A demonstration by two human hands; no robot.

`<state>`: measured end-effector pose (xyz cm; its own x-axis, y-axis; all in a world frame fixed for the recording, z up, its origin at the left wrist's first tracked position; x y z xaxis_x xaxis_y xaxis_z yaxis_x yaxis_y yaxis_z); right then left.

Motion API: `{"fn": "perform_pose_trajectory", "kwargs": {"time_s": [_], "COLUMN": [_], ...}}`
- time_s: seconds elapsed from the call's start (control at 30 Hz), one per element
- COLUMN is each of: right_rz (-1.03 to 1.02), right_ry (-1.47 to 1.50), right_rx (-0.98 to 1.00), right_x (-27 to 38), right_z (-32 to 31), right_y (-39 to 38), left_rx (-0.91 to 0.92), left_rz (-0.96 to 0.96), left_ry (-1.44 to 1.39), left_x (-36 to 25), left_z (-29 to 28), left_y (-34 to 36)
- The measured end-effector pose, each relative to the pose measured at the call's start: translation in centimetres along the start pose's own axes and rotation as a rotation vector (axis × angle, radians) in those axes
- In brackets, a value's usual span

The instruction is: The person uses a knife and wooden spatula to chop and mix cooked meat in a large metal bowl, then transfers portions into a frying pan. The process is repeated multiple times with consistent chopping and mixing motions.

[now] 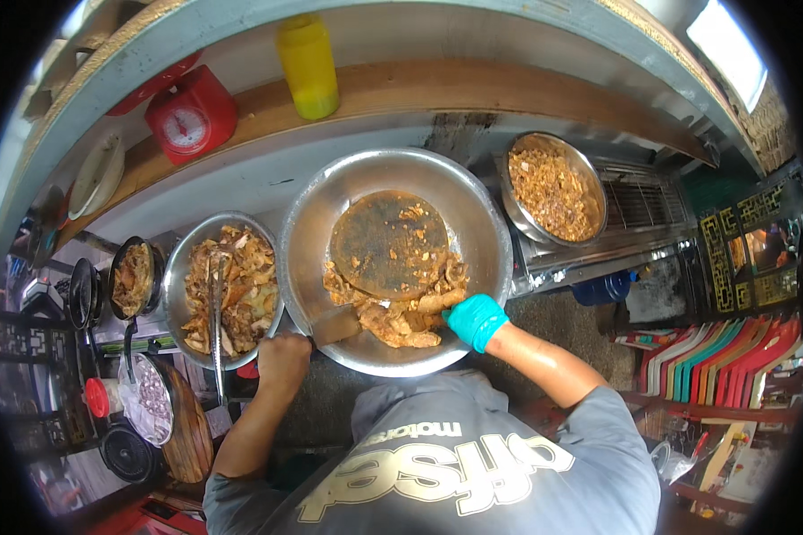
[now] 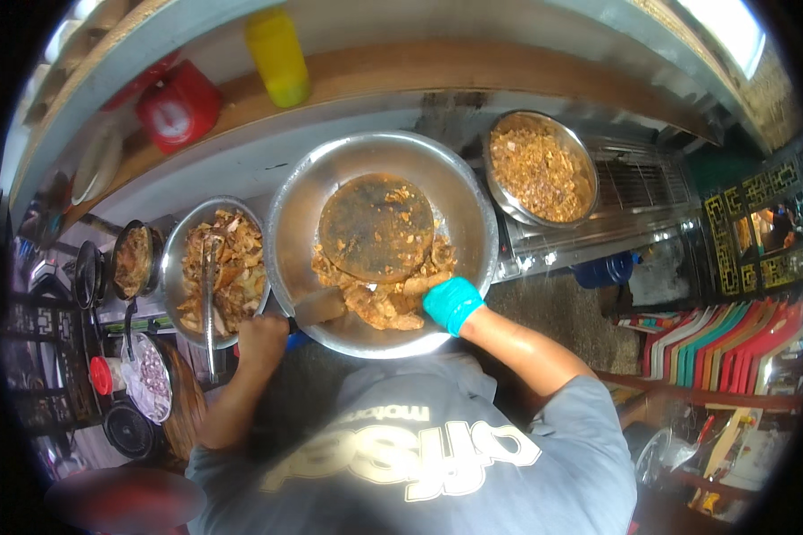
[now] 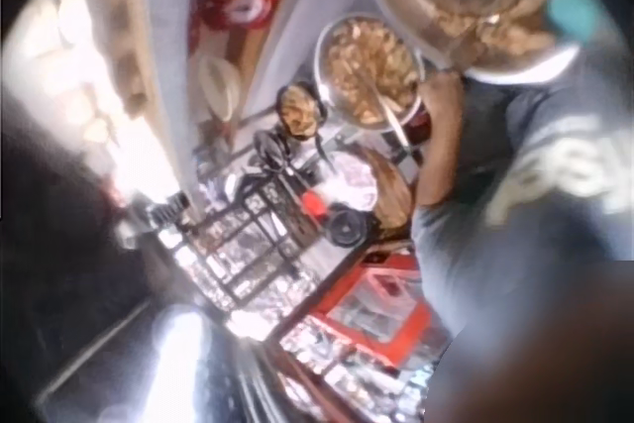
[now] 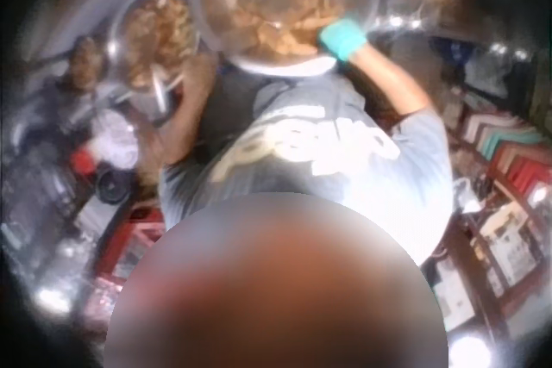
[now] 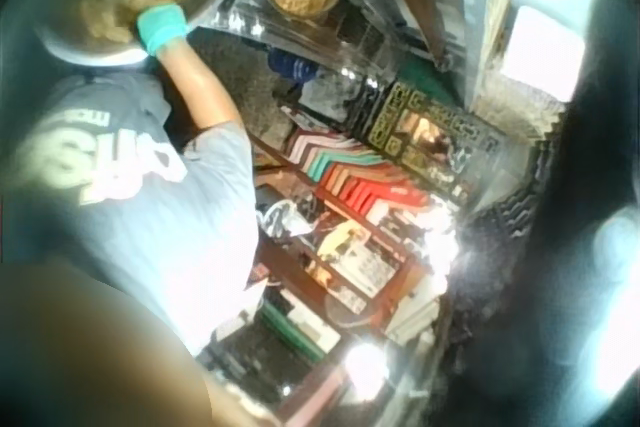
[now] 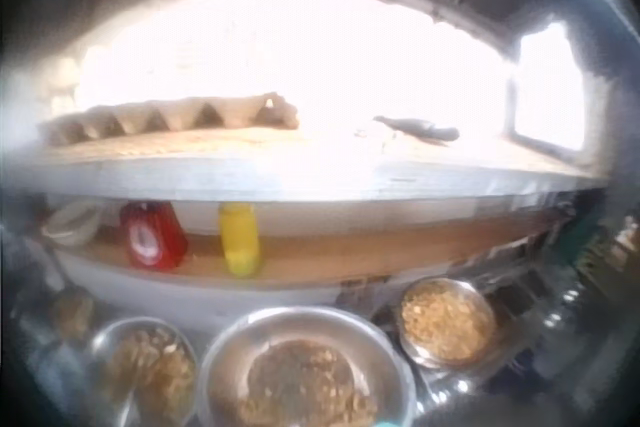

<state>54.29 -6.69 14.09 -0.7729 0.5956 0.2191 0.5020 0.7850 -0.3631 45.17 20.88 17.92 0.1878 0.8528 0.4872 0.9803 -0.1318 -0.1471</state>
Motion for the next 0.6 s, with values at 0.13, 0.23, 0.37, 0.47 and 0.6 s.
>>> {"fn": "perform_pose_trajectory", "kwargs": {"time_s": [0.13, 0.23, 0.37, 0.47, 0.6], "right_rz": [-0.024, 0.026, -0.038, -0.053, -0.074], "right_ry": [0.084, 0.113, 0.224, 0.246, 0.286], "right_rx": [-0.024, -0.014, -0.089, -0.107, -0.246], "right_x": [0.0, -0.6, -1.0, -1.6, -3.5], "right_z": [1.6, 2.9, 3.3, 2.3, -2.3], "right_y": [-0.8, -0.7, 1.1, 0.6, -3.2], "left_rx": [-0.008, 0.073, 0.087, 0.185, 0.18], "left_rz": [-0.081, -0.153, -0.203, -0.272, -0.462], "left_ry": [0.018, 0.025, 0.079, 0.029, -0.125], "left_x": [-2.1, -3.8, -4.9, -3.5, -2.2], "left_z": [-1.6, -1.4, -1.4, -1.6, -4.7], "left_y": [-1.2, -0.9, 0.1, -1.4, -5.7]}}
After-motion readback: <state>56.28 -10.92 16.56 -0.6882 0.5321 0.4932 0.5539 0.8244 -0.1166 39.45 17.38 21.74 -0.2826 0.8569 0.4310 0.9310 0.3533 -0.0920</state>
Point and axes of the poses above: each hand's wrist, its own y-axis towards the middle knuckle, its own z-axis out of the palm, x = y × z, the point moved 9 cm from there along y, towards the middle knuckle, and after that the axes turned 15 degrees about y, right-handed, at the moved point
